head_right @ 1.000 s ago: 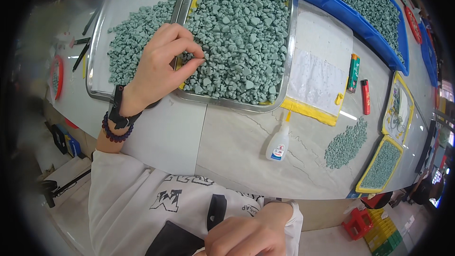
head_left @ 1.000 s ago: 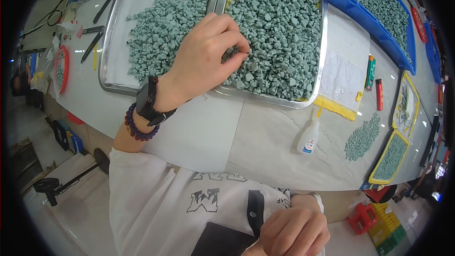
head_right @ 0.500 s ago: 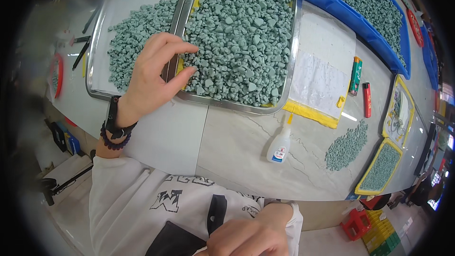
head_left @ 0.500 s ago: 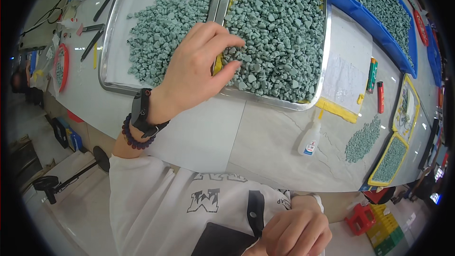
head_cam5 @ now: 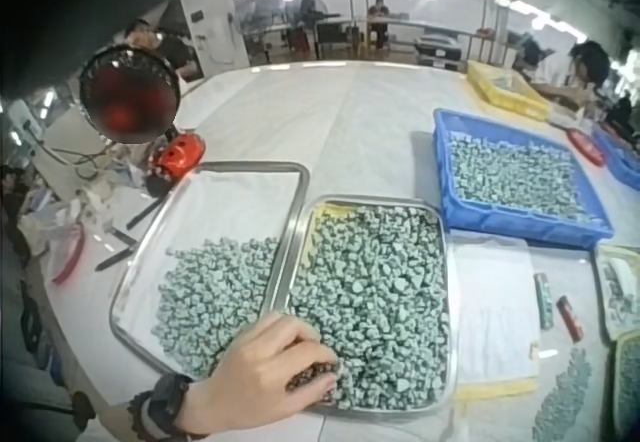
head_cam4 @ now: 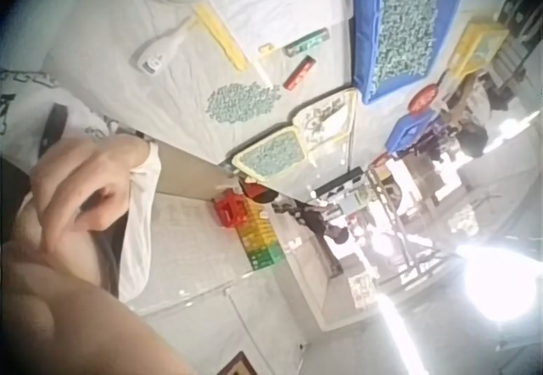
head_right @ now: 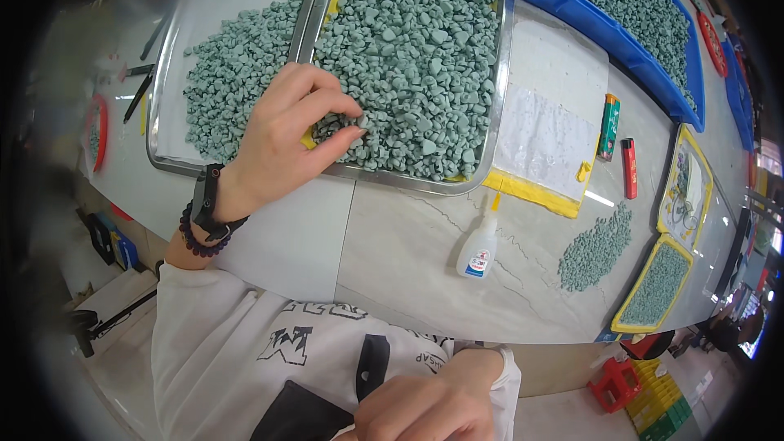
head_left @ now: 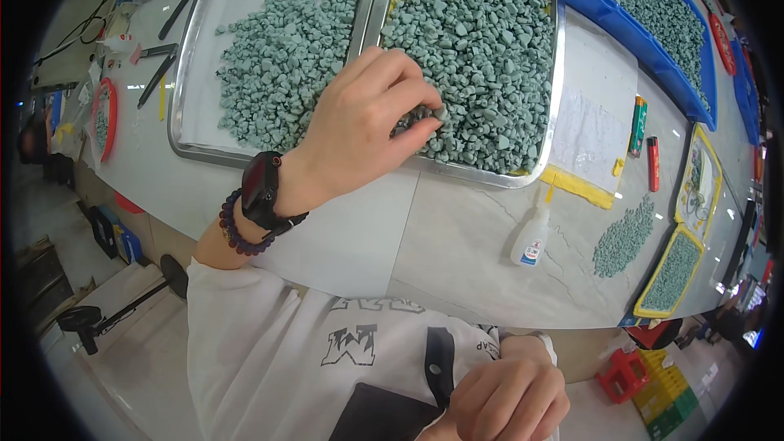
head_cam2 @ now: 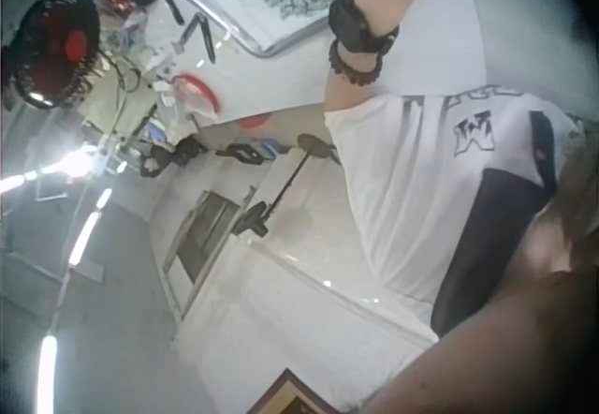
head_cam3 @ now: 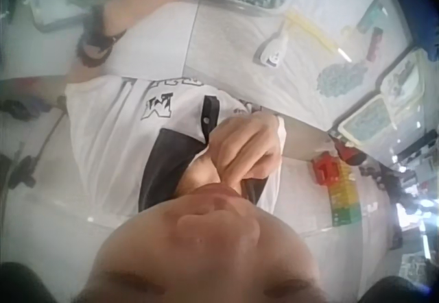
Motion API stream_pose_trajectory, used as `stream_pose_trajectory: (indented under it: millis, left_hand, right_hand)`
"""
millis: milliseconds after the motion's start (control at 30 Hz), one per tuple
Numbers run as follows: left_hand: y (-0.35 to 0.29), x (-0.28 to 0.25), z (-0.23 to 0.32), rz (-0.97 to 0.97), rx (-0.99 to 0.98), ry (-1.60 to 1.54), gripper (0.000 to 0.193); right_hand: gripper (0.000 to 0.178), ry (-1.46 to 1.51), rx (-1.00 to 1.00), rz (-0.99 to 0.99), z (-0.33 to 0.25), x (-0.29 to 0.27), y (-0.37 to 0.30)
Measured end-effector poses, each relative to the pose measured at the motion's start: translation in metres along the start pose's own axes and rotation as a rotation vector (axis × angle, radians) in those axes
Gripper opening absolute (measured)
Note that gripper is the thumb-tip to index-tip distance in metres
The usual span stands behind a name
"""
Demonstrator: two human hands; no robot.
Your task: Applying glue to small green components and joining them together at an assembly workbench.
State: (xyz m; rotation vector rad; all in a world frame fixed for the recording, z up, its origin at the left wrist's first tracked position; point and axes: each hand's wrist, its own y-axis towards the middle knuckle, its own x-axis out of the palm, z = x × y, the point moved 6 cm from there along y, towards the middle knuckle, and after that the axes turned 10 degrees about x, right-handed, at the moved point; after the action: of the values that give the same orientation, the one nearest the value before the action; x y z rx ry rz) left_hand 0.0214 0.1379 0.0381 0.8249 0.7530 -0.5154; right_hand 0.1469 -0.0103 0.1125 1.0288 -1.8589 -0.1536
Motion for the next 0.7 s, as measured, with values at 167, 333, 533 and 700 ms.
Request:
stream_pose_trajectory:
  millis: [167, 333, 533, 700]
  left_hand:
    - [0.004, 0.0, 0.004, 0.072, -0.033, -0.018, 0.019]
    - [0.002, 0.0, 0.003, 0.049, 0.0, -0.102, 0.02]
    - [-0.018, 0.005, 0.004, 0.181, -0.351, -1.242, 0.018]
    - [-0.033, 0.021, 0.03, 0.186, -0.604, -1.902, 0.017]
  right_hand:
    - [0.018, 0.001, 0.04, 0.088, 0.002, 0.001, -0.002]
    - [0.018, 0.003, 0.015, 0.046, 0.0, 0.001, -0.003]
    - [0.019, -0.009, -0.018, 0.024, 0.0, 0.002, -0.003]
    - [0.019, 0.002, -0.022, 0.031, 0.0, 0.001, -0.001]
